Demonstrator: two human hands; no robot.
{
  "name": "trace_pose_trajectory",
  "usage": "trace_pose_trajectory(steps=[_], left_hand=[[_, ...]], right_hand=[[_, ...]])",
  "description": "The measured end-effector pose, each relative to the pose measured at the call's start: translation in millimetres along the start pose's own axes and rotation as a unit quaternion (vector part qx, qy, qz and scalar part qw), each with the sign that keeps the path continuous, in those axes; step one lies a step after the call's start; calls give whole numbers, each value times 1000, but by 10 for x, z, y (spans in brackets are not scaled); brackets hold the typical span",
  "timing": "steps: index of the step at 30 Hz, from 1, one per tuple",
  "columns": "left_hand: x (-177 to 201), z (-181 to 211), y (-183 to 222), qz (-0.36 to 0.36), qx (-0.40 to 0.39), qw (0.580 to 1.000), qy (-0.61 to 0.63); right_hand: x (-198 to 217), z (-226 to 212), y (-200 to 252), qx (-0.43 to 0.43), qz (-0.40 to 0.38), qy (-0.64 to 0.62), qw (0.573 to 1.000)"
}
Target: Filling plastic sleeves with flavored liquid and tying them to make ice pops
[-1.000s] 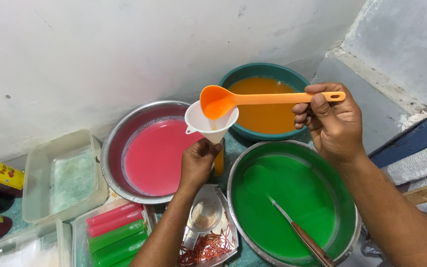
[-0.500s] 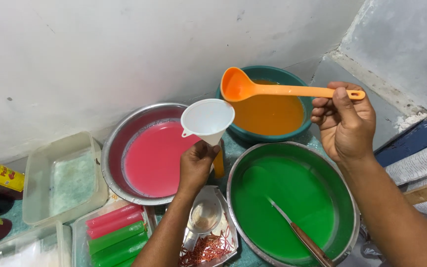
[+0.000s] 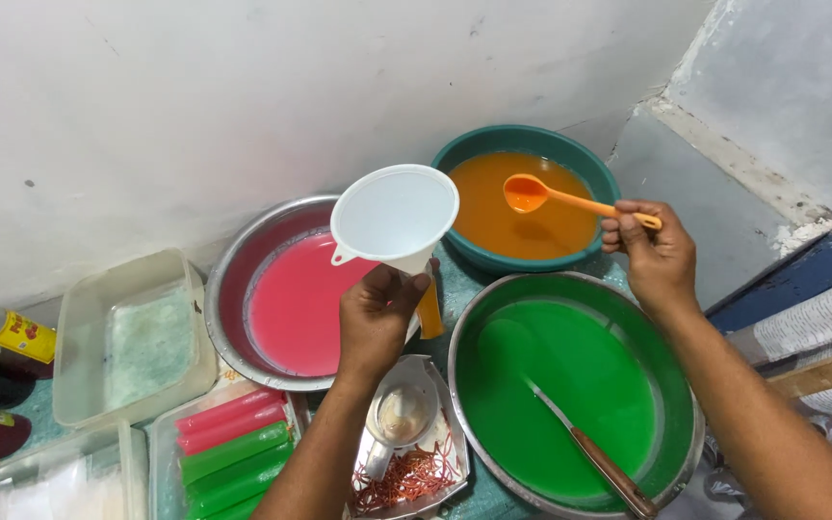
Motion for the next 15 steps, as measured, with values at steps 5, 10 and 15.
trace_pose_trajectory(steps=[5, 10, 15], left_hand=[[88, 328, 84, -8, -14, 1000, -13], [232, 461, 198, -4, -20, 1000, -4], [453, 724, 312, -21, 21, 999, 23]], right_hand=[[18, 84, 128, 12, -29, 50, 998], [35, -61, 261, 1, -26, 41, 999], [30, -428, 567, -117, -73, -94, 986]])
Point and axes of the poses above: each hand's wrist, its own y-axis away from the middle knuckle, its own x-axis out of the back of the hand, z = x × y, the point moved 1 cm from there along -y, towards the middle knuckle, and after that the axes turned 5 degrees about -x, right-handed, at the moved point
